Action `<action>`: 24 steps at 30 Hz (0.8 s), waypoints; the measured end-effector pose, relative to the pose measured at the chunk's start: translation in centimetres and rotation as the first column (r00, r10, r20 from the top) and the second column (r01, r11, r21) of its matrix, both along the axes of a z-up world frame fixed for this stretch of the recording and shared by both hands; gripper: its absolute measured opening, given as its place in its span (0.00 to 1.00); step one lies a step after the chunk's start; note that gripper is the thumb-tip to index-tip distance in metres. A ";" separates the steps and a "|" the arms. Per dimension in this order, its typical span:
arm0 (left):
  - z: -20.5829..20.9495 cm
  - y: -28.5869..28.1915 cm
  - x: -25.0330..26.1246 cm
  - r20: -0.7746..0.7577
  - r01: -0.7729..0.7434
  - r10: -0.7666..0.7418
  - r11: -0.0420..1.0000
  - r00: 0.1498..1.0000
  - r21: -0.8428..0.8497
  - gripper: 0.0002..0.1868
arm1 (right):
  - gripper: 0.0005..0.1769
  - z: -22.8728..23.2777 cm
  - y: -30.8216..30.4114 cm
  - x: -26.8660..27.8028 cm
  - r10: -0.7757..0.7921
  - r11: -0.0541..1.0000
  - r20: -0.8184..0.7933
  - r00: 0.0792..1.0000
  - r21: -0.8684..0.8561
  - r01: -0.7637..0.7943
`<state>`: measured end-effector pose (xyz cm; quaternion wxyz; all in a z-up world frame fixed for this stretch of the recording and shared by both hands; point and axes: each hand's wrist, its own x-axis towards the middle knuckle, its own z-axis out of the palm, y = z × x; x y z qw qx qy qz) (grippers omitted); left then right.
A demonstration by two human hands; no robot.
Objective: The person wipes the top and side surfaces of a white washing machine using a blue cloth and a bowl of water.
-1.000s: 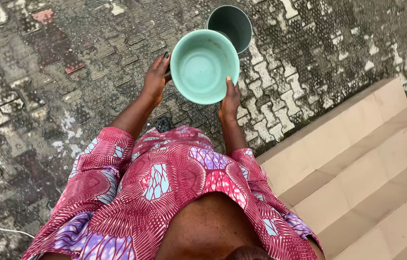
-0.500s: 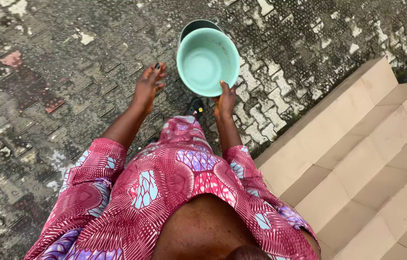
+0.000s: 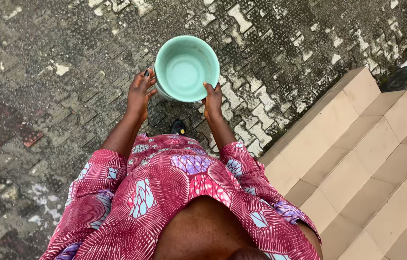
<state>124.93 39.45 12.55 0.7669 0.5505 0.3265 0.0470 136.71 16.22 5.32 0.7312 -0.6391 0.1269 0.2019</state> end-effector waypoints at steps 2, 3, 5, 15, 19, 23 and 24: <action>-0.8 0.3 1.0 -0.025 0.002 -0.002 1.000 1.000 -0.004 0.27 | 0.39 -0.7 0.1 0.6 -0.028 0.999 -0.054 0.998 -0.037 0.026; -1.2 0.4 1.4 -0.036 0.016 -0.016 1.000 0.999 -0.002 0.27 | 0.38 -1.2 0.2 0.9 -0.023 0.998 -0.054 0.998 -0.064 0.019; -1.9 1.0 2.5 0.029 0.031 -0.030 0.998 0.999 -0.053 0.26 | 0.37 -1.9 0.4 1.4 -0.028 0.996 -0.059 0.998 -0.088 0.023; -3.7 4.0 9.2 0.001 0.229 -0.229 0.973 0.973 -0.021 0.27 | 0.33 -4.1 3.1 3.4 -0.202 0.961 -0.110 0.973 -0.212 0.175; -4.4 4.8 11.8 -0.039 0.293 -0.294 0.956 0.955 -0.034 0.25 | 0.27 -8.5 4.1 4.6 -0.236 0.915 -0.122 0.964 -0.361 0.178; -5.1 5.9 13.6 -0.089 0.344 -0.347 0.938 0.934 -0.044 0.24 | 0.24 -13.6 5.1 6.0 -0.232 0.833 0.094 0.968 -0.495 0.247; -5.3 6.1 13.8 -0.091 0.353 -0.356 0.935 0.930 -0.047 0.24 | 0.26 -14.2 5.5 6.3 -0.240 0.831 0.104 0.965 -0.491 0.260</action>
